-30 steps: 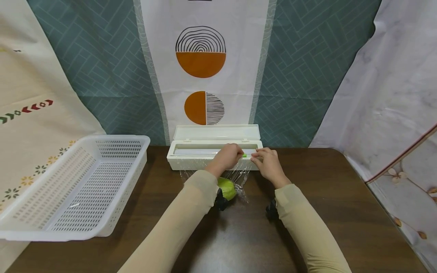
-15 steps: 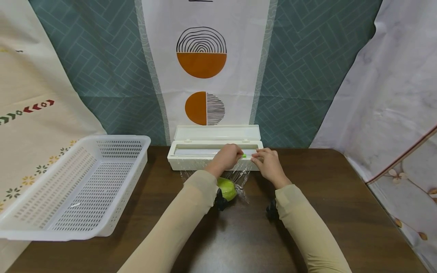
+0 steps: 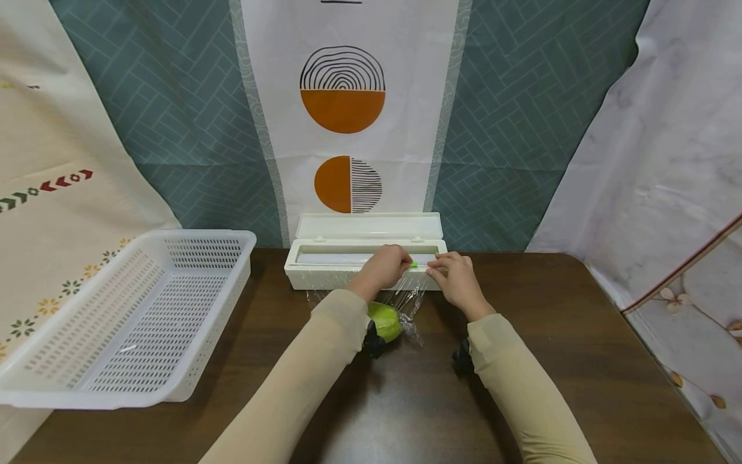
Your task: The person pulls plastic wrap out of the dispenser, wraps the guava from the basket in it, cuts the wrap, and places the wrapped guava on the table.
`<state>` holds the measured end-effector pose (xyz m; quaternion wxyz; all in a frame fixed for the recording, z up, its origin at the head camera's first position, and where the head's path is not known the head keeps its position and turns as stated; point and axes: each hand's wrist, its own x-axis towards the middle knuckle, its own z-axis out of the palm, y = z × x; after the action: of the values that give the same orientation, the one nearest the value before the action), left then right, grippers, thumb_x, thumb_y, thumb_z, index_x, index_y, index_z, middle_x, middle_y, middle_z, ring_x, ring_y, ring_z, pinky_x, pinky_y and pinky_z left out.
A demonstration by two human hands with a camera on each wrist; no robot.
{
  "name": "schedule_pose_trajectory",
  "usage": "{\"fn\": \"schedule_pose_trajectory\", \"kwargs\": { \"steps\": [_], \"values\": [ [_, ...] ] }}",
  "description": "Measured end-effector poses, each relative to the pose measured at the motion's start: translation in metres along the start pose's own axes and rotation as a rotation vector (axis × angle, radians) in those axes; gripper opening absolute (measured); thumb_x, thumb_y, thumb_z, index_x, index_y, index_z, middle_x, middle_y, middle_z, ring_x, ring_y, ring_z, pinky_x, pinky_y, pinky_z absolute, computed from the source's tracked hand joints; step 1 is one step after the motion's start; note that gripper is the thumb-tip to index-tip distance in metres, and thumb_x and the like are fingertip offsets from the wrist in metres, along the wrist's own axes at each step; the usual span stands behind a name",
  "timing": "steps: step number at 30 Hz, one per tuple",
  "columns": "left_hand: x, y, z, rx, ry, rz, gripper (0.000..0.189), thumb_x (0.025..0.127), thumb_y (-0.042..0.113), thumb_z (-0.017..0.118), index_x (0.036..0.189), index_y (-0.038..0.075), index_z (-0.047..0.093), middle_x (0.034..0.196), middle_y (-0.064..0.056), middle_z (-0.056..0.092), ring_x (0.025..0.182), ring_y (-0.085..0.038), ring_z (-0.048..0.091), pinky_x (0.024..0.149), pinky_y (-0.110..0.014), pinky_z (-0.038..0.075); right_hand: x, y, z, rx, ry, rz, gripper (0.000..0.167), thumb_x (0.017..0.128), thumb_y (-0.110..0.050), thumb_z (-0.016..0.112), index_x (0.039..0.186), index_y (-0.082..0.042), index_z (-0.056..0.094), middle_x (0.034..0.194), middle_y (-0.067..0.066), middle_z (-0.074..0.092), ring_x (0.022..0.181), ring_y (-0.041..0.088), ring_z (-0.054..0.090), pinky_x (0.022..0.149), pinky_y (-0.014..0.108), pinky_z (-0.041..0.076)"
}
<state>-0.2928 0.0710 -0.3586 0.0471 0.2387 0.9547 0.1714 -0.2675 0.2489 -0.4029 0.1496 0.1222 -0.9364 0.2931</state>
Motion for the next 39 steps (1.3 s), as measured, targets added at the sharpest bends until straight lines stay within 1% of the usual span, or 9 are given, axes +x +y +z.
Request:
{"fn": "schedule_pose_trajectory", "kwargs": {
  "steps": [9,13,23,31,39],
  "values": [
    [0.0022,-0.0016,0.0005,0.01,-0.01,-0.002,0.029,0.099,0.016,0.047,0.122,0.014,0.065,0.126,0.002,0.063,0.115,-0.014,0.058,0.095,-0.027,0.048,0.0006,0.0004,0.0008,-0.003,0.024,-0.009,0.025,0.089,-0.016,0.064,0.107,0.001,0.07,0.124,0.022,0.058,0.111,0.041,0.045,0.092,0.051,0.036],
    [0.0018,-0.0024,0.0002,-0.002,-0.009,-0.01,0.029,0.099,0.017,0.047,0.122,0.014,0.065,0.126,0.002,0.063,0.115,-0.013,0.058,0.096,-0.028,0.048,0.0002,-0.0003,0.0003,0.002,0.016,-0.008,0.025,0.09,-0.016,0.064,0.107,0.002,0.069,0.124,0.023,0.057,0.111,0.043,0.045,0.093,0.052,0.035],
    [0.0017,-0.0048,0.0002,-0.006,-0.003,-0.002,0.028,0.099,0.016,0.048,0.121,0.014,0.066,0.124,0.001,0.064,0.115,-0.013,0.058,0.097,-0.028,0.048,0.0004,-0.0006,0.0,0.002,0.016,-0.003,0.025,0.089,-0.016,0.065,0.107,0.001,0.07,0.124,0.023,0.058,0.111,0.043,0.045,0.093,0.052,0.036],
    [0.0011,-0.0058,-0.0001,-0.004,0.004,0.0,0.027,0.099,0.017,0.049,0.118,0.013,0.067,0.121,0.0,0.065,0.109,-0.013,0.061,0.094,-0.027,0.049,0.0006,0.0001,0.001,0.003,0.01,0.007,0.026,0.09,-0.017,0.064,0.107,0.001,0.07,0.125,0.022,0.058,0.112,0.042,0.045,0.094,0.052,0.036],
    [0.0012,-0.0061,-0.0015,-0.015,-0.002,-0.011,0.027,0.099,0.018,0.049,0.119,0.014,0.067,0.122,0.001,0.065,0.112,-0.014,0.06,0.096,-0.028,0.048,0.0007,0.0004,0.0001,0.001,0.008,-0.002,0.026,0.089,-0.017,0.065,0.107,0.001,0.07,0.124,0.022,0.058,0.113,0.042,0.045,0.094,0.053,0.035]
  ]
}}
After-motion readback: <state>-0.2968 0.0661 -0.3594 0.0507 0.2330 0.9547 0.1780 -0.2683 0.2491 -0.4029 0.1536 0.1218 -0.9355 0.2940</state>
